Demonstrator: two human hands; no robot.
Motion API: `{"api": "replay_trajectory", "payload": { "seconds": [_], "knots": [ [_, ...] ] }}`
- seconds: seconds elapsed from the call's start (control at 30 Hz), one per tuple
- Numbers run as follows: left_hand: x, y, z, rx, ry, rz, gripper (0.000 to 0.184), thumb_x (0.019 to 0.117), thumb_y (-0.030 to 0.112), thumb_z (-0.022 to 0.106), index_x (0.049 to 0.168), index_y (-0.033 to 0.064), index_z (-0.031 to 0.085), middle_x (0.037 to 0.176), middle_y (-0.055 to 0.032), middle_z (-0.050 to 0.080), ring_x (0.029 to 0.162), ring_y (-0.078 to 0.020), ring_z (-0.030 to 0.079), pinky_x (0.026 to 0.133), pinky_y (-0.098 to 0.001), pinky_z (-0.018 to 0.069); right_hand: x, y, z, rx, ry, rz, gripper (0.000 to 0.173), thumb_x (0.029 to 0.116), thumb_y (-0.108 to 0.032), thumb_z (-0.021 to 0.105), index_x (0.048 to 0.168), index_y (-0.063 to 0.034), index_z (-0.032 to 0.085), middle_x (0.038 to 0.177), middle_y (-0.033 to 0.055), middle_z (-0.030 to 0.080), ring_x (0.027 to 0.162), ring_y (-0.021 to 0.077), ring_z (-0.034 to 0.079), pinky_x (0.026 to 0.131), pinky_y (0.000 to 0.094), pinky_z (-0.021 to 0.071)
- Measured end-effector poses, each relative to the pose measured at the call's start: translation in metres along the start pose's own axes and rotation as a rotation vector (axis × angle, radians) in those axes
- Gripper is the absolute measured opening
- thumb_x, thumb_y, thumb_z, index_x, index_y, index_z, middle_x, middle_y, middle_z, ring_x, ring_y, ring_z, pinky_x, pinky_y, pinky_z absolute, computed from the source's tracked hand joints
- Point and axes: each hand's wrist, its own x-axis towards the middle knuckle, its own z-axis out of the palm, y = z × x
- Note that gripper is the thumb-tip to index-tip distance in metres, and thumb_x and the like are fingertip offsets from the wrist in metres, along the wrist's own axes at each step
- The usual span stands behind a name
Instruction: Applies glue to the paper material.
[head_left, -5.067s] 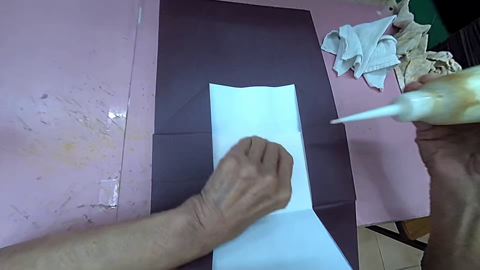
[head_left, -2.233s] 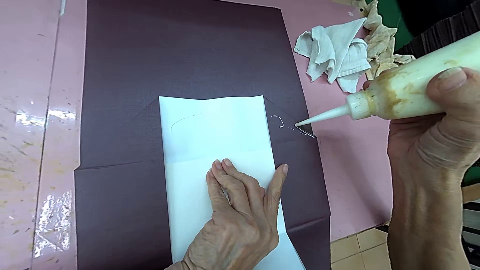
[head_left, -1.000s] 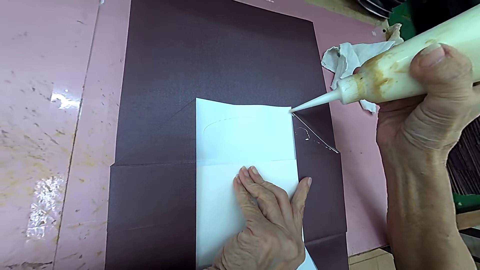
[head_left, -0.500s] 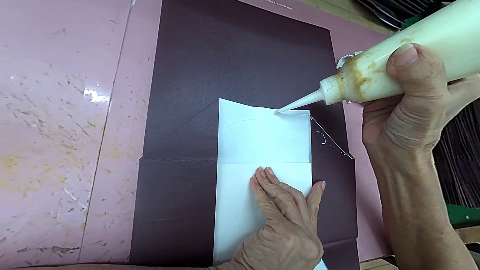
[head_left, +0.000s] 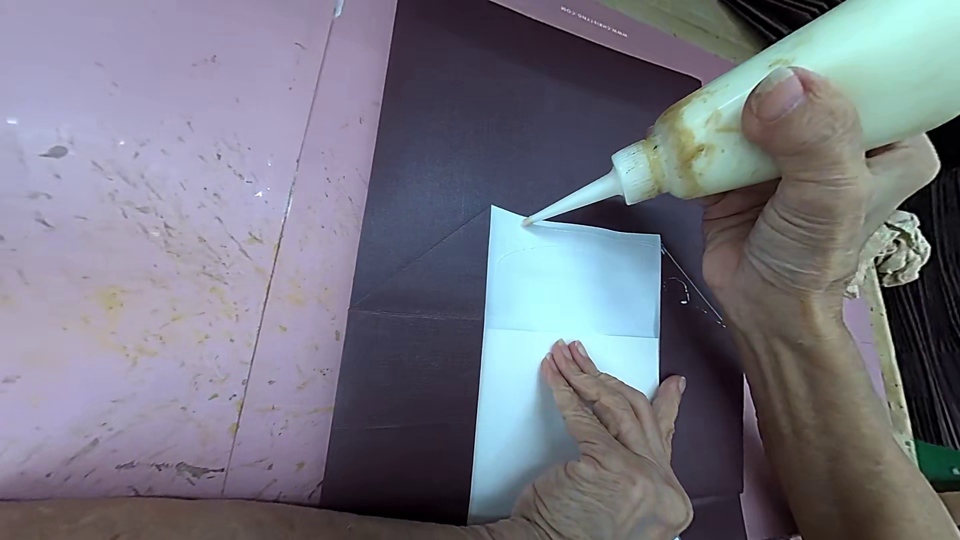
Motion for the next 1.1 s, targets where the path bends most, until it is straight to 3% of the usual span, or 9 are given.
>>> {"api": "replay_trajectory", "payload": {
  "seconds": [0.37,0.57,0.67,0.8,0.93,1.03,1.1],
  "knots": [
    [0.002,0.000,-0.002,0.008,-0.029,-0.001,0.051,0.1001,-0.009,0.033,0.146,0.0011,0.055,0.094,-0.0315,0.070,0.085,-0.0513,0.070,0.083,-0.0591,0.0526,0.005,0.001,0.022,0.047,-0.008,0.134,0.024,0.0888,-0.005,0.074,0.103,-0.0062,0.055,0.085,0.0071,0.075,0.077,0.0223,0.077,0.068,0.0391,0.0682],
    [0.003,0.000,-0.004,-0.020,-0.041,-0.023,0.050,0.1006,-0.007,0.035,0.145,0.0036,0.057,0.091,-0.0290,0.071,0.087,-0.0505,0.071,0.087,-0.0588,0.0517,-0.007,-0.018,0.002,0.019,-0.122,0.337,0.016,0.1038,-0.021,0.061,0.118,-0.0163,0.055,0.104,-0.0018,0.072,0.093,0.0144,0.075,0.082,0.0295,0.0647],
    [0.003,0.001,-0.005,-0.017,-0.051,-0.029,0.051,0.1000,-0.008,0.036,0.145,0.0044,0.057,0.093,-0.0300,0.071,0.089,-0.0513,0.070,0.088,-0.0588,0.0516,0.009,-0.005,0.012,0.049,-0.020,0.294,0.016,0.0999,-0.015,0.062,0.112,-0.0103,0.052,0.094,0.0062,0.074,0.083,0.0213,0.076,0.073,0.0384,0.0672],
    [0.003,0.002,-0.006,-0.011,-0.069,-0.040,0.051,0.0989,-0.006,0.040,0.146,0.0050,0.056,0.098,-0.0308,0.071,0.092,-0.0509,0.071,0.089,-0.0575,0.0519,0.011,0.000,0.019,0.026,-0.013,0.273,0.020,0.0960,-0.014,0.067,0.111,-0.0092,0.055,0.091,0.0061,0.074,0.080,0.0216,0.076,0.070,0.0384,0.0673],
    [0.004,0.004,-0.003,-0.009,-0.024,-0.065,0.049,0.0990,-0.006,0.039,0.141,0.0051,0.061,0.093,-0.0289,0.072,0.089,-0.0494,0.071,0.088,-0.0564,0.0523,0.007,-0.001,0.021,0.016,-0.038,0.257,0.019,0.0956,-0.013,0.068,0.109,-0.0100,0.054,0.090,0.0050,0.074,0.079,0.0205,0.076,0.069,0.0370,0.0673],
    [0.004,0.003,-0.004,-0.010,-0.029,-0.063,0.048,0.0995,-0.004,0.039,0.139,0.0061,0.063,0.095,-0.0281,0.073,0.090,-0.0488,0.072,0.087,-0.0557,0.0524,-0.008,-0.010,0.017,-0.021,-0.150,0.289,0.016,0.1008,-0.018,0.064,0.114,-0.0171,0.055,0.099,-0.0034,0.073,0.088,0.0131,0.075,0.077,0.0289,0.0657],
    [0.005,0.002,-0.005,-0.014,-0.046,-0.063,0.048,0.0993,-0.004,0.039,0.139,0.0068,0.063,0.097,-0.0277,0.073,0.091,-0.0480,0.072,0.088,-0.0548,0.0524,-0.013,-0.012,0.020,-0.019,-0.174,0.274,0.016,0.1006,-0.016,0.064,0.114,-0.0169,0.056,0.099,-0.0042,0.073,0.088,0.0119,0.075,0.077,0.0274,0.0657]
  ]
}}
